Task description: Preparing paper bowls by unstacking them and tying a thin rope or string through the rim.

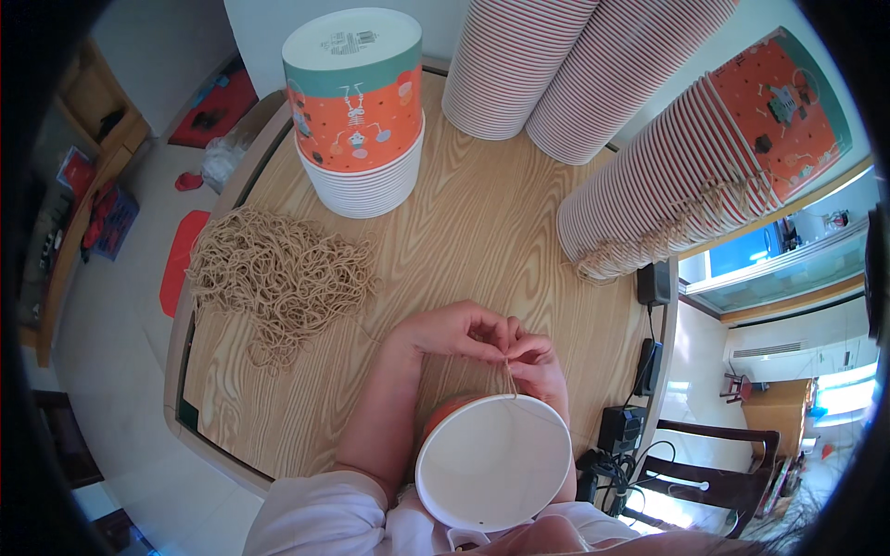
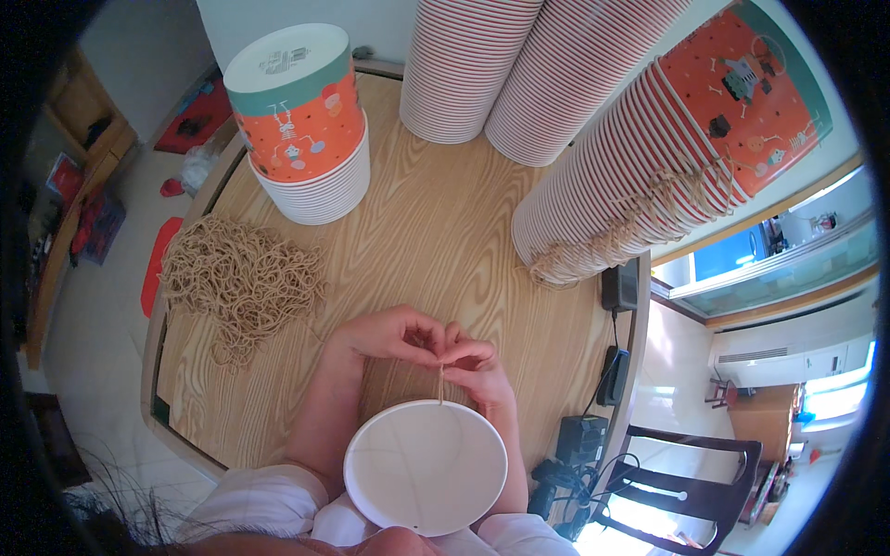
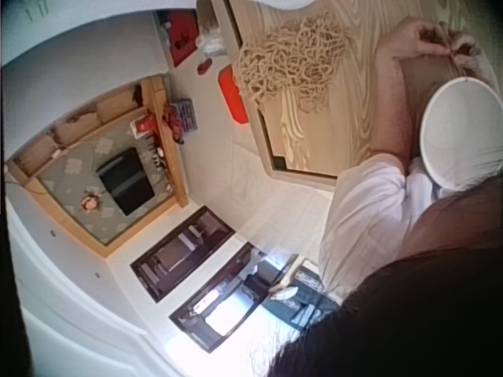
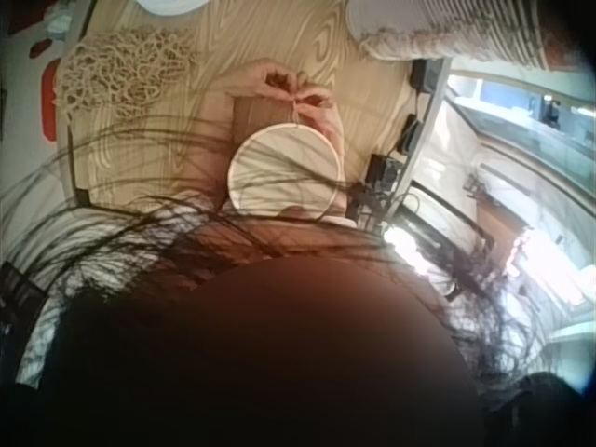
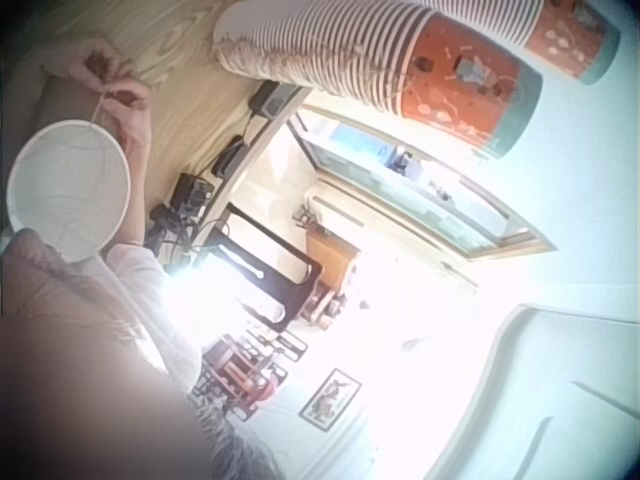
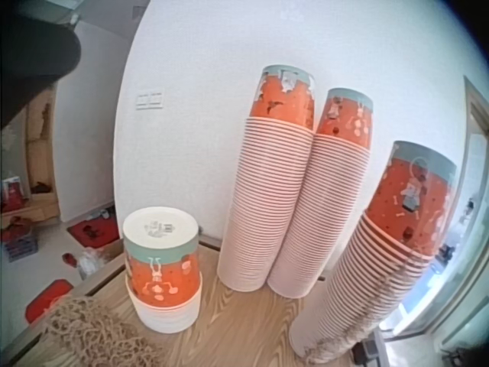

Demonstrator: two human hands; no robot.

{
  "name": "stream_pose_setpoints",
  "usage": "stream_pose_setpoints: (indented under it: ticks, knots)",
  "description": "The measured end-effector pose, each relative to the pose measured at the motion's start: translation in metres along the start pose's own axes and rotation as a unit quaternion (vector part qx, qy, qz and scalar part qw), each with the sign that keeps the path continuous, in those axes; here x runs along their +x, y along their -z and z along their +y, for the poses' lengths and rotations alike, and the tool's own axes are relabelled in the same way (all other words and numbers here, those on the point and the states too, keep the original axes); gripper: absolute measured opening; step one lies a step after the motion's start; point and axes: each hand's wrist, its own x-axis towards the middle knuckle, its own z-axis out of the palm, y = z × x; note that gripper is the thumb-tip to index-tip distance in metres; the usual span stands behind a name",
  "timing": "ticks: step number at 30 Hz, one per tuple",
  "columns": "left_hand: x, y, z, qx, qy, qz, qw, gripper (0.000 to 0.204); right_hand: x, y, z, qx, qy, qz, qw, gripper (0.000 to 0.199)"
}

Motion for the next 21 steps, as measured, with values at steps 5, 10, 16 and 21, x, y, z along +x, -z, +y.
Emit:
stream_pose_setpoints:
  ticks: [5,10,16,21]
  knots:
    - [0.002,0.002,-0.005,0.012,0.002,-0.002,1.0,0.006,0.001,-0.002,-0.001,-0.036,-0.023,0.02,0.999,0.021]
    - [0.007,0.003,-0.01,-0.015,0.002,-0.023,1.0,0.004,-0.001,-0.001,-0.007,-0.059,-0.034,0.02,0.997,0.017]
    - [0.002,0.0,-0.004,-0.036,-0.02,-0.017,0.999,0.005,-0.001,0.0,-0.005,-0.062,-0.046,0.015,0.997,0.016]
    - [-0.001,0.006,-0.006,0.027,0.009,0.008,1.0,0.007,-0.001,0.003,-0.004,-0.079,-0.033,-0.008,0.996,0.015]
